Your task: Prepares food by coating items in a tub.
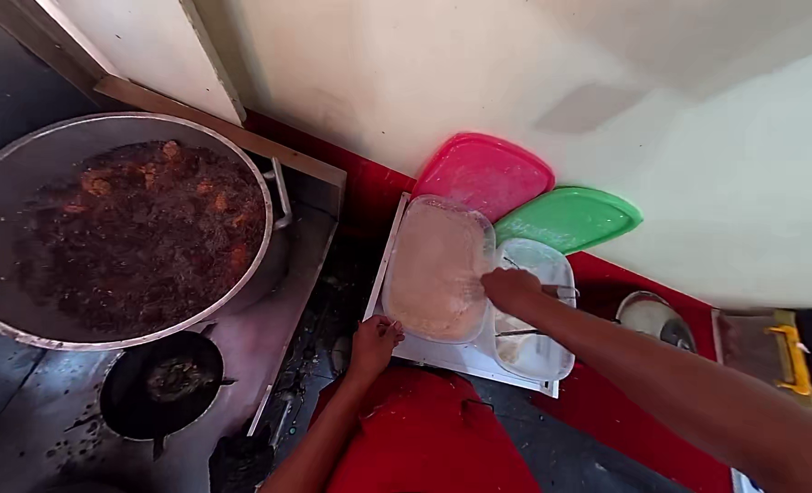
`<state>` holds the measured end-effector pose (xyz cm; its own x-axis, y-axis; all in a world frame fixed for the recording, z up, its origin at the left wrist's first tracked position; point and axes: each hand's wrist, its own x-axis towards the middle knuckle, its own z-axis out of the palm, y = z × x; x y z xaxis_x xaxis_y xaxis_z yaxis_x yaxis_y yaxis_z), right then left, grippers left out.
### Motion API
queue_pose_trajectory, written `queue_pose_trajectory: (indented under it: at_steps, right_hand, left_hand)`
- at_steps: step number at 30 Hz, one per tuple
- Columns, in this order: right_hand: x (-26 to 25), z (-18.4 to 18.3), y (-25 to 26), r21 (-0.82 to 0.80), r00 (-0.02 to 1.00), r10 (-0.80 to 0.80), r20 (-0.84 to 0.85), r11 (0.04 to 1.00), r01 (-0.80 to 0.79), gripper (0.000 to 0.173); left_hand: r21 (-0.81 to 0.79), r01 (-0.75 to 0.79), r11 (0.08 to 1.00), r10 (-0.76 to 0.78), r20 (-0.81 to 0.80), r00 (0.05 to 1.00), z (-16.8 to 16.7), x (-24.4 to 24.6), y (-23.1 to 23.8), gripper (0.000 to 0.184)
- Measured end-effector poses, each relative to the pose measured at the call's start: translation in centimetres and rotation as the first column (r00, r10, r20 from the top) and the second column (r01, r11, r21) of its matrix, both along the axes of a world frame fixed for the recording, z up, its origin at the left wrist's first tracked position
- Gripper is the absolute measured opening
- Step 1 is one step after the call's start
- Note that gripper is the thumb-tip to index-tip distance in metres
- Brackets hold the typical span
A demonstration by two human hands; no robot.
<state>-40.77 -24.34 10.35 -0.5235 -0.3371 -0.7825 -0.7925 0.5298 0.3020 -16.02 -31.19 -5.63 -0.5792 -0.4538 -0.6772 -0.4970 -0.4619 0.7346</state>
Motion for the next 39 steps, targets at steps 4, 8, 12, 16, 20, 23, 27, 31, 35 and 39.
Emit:
queue_pose_trajectory:
  at_steps: [4, 8, 12, 16, 20, 23, 27, 31, 35, 39]
  right_hand:
    - [0.1, -2.1, -1.9, -0.162, 0.993, -0.055, -0.100, 0.986, 0.038, 0.027]
    - [3.1, -1.3, 1.4, -0.052, 1.000, -0.019, 0.004, 0.998, 0.019, 0.035]
    - [0.0, -2.4, -2.0, -0.136, 0.989, -0.110, -0.102, 0.986, 0.096, 0.029]
    - [2.4, -2.7, 1.3, -0.137, 0.999, -0.046, -0.020, 0.990, 0.043, 0.042]
    - [-0.9, -3.3, -0.2, -0.228, 0.990, -0.120, -0.073, 0.968, 0.100, 0.035]
    - [2.6, -3.8, 0.8, -0.216, 0.995, -0.097, 0.017, 0.971, 0.098, 0.050]
    - [-1.6, -4.3, 1.6, -0.249, 0.998, -0.066, 0.010, 0.966, 0.067, 0.041]
    - [1.7, -4.8, -0.4, -0.285, 0.995, -0.075, 0.068, 0.954, 0.092, 0.051]
    - [-3.0, -3.9, 3.3, -0.223, 0.996, 0.011, 0.089, 0.975, 0.009, 0.045]
    - [-0.6, -5.9, 0.2, -0.334, 0.998, -0.012, 0.066, 0.942, 0.033, 0.052]
  left_hand:
    - [0.025, 0.010, 1.000, -0.010, -0.007, 1.000, -0.3, 0.2, 0.1, 0.024]
    - [0.024, -0.008, 1.000, 0.008, -0.018, 1.000, -0.2, 0.0, 0.0, 0.024]
    - [0.040, 0.000, 0.999, 0.000, -0.016, 1.000, -0.4, 0.3, 0.1, 0.022]
    - [0.050, 0.006, 0.999, -0.005, -0.037, 0.999, -0.3, 0.1, -0.5, 0.023]
    - [0.071, 0.019, 0.997, -0.017, -0.035, 0.999, -0.3, 0.5, -0.2, 0.021]
    - [0.067, 0.019, 0.998, -0.016, -0.038, 0.999, -0.3, 0.2, -0.5, 0.021]
    - [0.067, 0.023, 0.998, -0.021, -0.030, 0.999, -0.2, 0.4, -0.5, 0.021]
    - [0.062, 0.032, 0.998, -0.030, -0.031, 0.999, -0.2, 0.2, -0.6, 0.021]
    - [0.068, 0.016, 0.998, -0.014, -0.034, 0.999, -0.5, 0.4, -0.4, 0.020]
    - [0.066, 0.037, 0.997, -0.035, -0.029, 0.999, -0.5, 0.5, -0.3, 0.022]
